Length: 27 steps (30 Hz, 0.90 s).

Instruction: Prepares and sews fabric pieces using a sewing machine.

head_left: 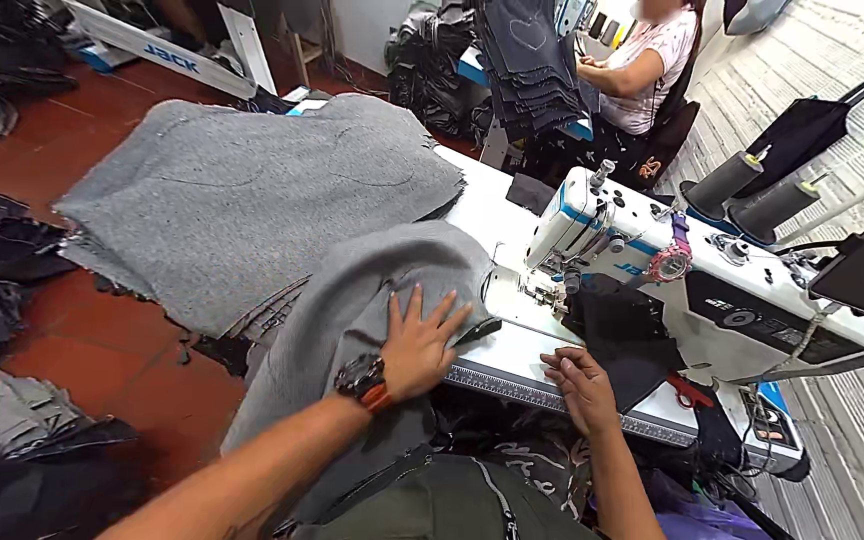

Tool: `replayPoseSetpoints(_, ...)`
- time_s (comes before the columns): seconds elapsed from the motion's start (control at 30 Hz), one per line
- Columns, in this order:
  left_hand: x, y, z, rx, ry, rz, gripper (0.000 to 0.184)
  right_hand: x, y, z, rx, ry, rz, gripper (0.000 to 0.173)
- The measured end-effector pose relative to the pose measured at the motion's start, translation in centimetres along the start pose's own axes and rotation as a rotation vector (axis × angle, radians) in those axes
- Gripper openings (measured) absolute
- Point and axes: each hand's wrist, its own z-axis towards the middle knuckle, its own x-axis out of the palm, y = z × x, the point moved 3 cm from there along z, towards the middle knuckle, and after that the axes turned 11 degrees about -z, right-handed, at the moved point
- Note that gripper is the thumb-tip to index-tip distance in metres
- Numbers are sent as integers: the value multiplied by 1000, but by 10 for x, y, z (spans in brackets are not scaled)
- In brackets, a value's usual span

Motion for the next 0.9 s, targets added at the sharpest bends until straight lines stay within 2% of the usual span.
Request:
replayPoseSetpoints(0.1,-17,-17,-39,-119,49,-308,53,36,1,0,6,235,-8,32)
replayPoseSetpoints(0.2,-31,-22,-51,-221,161,-468,53,76,11,0,-30,359,-104,48)
replayPoseSetpoints(0.27,-34,-21,-51,-228,204,-480,51,92,15,2,-20,354,-105,47)
replayPoseSetpoints(0.37,-29,-19,-50,-176,213,-432,49,97,15,12,18,258,-173,30)
replayPoseSetpoints(0.4,-27,-20,-50,-162,205,-415,49,95,17,17,23,235,-225,30)
replayPoseSetpoints(0.47,-20,-20,-50,-137,173,-357,51,88,27,28,40,256,-244,41)
replayPoseSetpoints(0.6,-5,-18,-50,-74,62,-241,45,74,42,43,184,213,343,28)
replayPoseSetpoints(0.67,-1,-18,-49,-59,-2,-193,41,67,40,45,246,189,471,26)
replayPoseSetpoints(0.73,7,-15,-48,-9,-113,-139,37,62,26,49,250,193,420,21)
replayPoseSetpoints(0.8,14,-10,-42,37,-205,-120,34,62,13,51,222,200,259,20)
replayPoseSetpoints(0.9,16,-2,-26,79,-270,-124,38,65,10,53,178,225,67,22)
